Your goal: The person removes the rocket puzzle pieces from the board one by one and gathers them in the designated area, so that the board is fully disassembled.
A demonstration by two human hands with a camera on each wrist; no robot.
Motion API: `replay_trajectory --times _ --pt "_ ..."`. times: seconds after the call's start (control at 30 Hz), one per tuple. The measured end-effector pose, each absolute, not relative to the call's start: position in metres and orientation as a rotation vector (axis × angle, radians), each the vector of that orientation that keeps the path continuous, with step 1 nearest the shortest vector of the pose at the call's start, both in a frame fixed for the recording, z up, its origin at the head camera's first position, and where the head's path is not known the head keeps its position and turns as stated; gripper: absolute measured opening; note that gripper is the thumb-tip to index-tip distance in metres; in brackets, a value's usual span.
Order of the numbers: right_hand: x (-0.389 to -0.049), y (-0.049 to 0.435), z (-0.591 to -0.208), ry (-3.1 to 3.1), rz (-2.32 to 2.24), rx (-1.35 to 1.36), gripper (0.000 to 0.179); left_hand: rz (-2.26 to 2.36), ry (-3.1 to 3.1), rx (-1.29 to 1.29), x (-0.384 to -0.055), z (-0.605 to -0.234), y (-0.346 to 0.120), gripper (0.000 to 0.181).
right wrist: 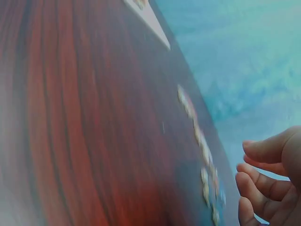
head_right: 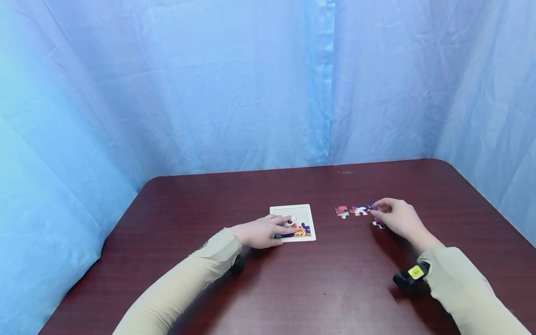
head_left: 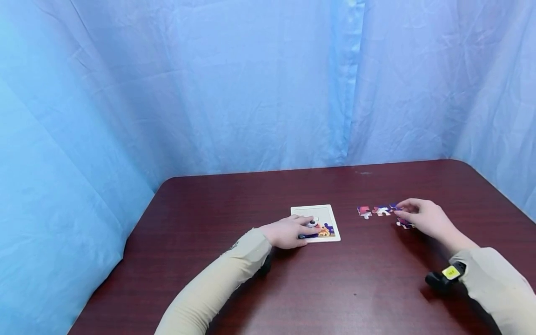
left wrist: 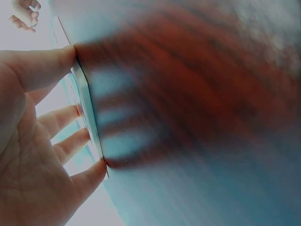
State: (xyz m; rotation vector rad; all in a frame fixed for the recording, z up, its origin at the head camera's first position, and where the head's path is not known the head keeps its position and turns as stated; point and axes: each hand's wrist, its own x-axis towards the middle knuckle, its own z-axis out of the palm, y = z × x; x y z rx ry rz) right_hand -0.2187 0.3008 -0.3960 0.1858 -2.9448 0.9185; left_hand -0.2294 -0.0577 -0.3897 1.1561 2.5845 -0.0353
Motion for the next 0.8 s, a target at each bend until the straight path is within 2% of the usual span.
replay_trajectory --times 0.33,0.8 --pt "-0.222 0.247 -0.395 -2.914 1.021 0.320 0.021 -0.045 2.586 1.159 -0.228 -0.388 -0.056 0.049" --pt "-0.235 0.197 -0.408 -2.923 1.109 0.380 0.015 0.012 2.569 1.125 -0.230 -0.388 -0.060 0.051"
